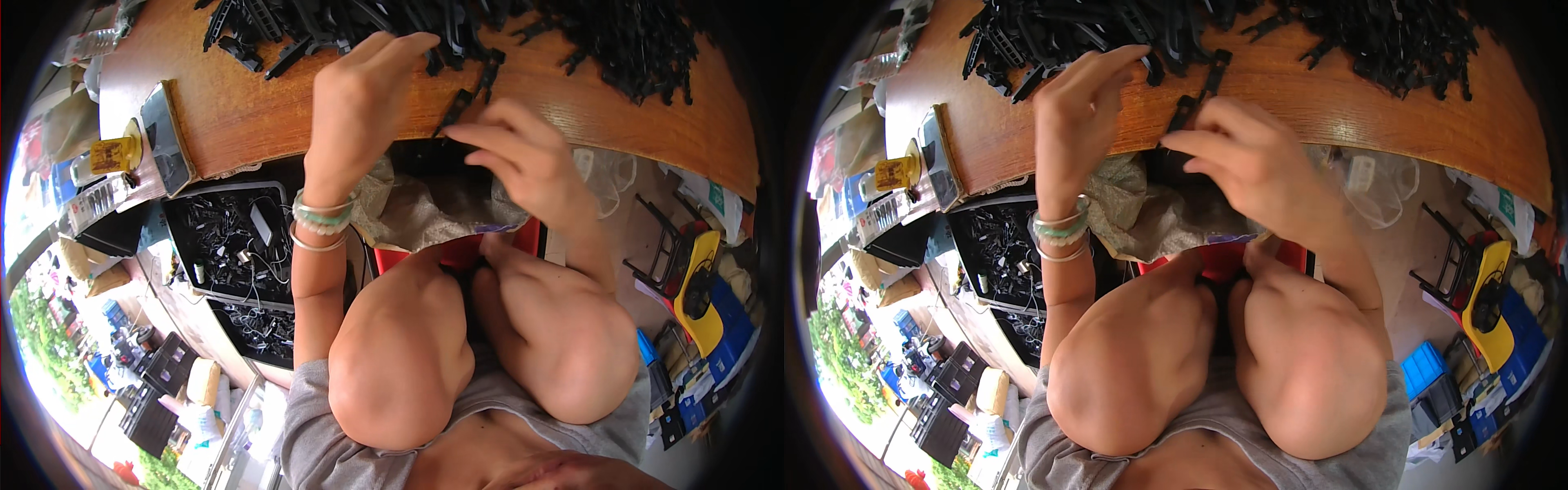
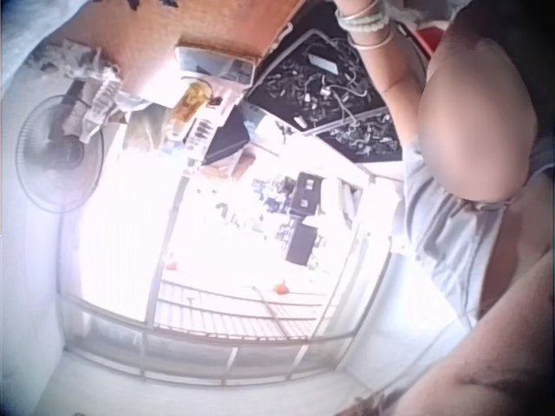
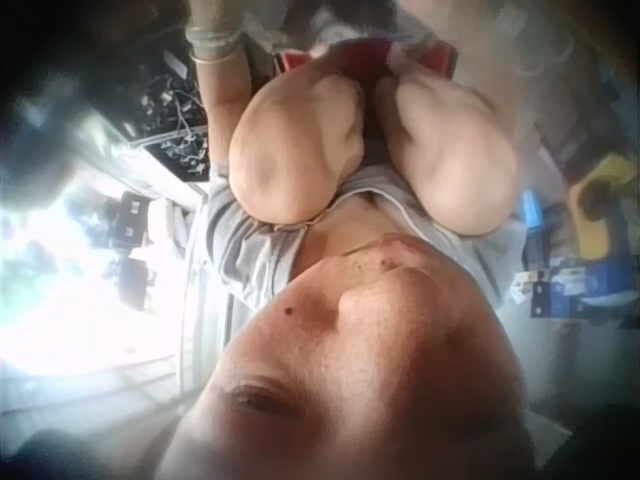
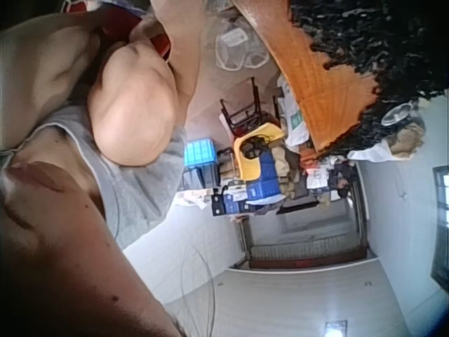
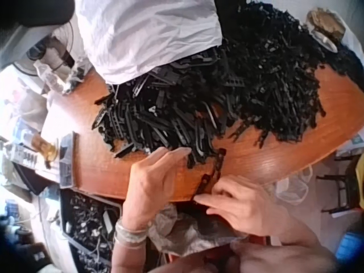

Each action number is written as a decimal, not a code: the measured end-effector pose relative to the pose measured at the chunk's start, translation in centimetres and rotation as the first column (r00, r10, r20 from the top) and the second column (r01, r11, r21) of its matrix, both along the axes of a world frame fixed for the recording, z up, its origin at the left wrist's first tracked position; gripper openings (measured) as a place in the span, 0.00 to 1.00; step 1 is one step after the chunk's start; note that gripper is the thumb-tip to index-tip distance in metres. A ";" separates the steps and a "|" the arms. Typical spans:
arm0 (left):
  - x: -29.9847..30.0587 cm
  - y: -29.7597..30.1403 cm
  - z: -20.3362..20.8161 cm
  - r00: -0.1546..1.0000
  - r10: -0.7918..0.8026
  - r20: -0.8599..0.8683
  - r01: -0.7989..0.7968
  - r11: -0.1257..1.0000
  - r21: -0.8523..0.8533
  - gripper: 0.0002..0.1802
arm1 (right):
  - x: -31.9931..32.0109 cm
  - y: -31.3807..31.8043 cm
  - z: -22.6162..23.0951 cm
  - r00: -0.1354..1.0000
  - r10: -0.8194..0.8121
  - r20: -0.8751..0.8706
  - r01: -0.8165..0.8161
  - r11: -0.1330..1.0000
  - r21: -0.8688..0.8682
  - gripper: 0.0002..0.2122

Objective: The person sorts and assembles small black plastic components into a bag by hand.

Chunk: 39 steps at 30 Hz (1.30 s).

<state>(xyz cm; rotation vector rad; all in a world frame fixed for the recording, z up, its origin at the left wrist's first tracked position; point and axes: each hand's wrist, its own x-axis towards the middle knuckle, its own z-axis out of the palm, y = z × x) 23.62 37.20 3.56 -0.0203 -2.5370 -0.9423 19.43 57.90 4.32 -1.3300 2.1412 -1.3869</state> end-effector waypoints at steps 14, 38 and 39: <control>3.1 3.2 0.6 0.952 -0.001 0.305 -0.234 0.640 0.732 0.07 | 0.3 -0.2 -1.0 0.906 -0.345 -0.247 0.305 0.934 -0.185 0.11; 3.9 4.2 2.3 0.936 -0.212 0.282 -0.025 0.756 0.654 0.21 | 0.2 1.0 0.6 0.949 -0.188 -0.253 0.121 0.958 -0.261 0.12; 4.0 4.3 2.1 0.929 -0.239 0.284 -0.016 0.738 0.675 0.21 | 0.2 1.1 0.5 0.948 -0.191 -0.254 0.123 0.958 -0.260 0.12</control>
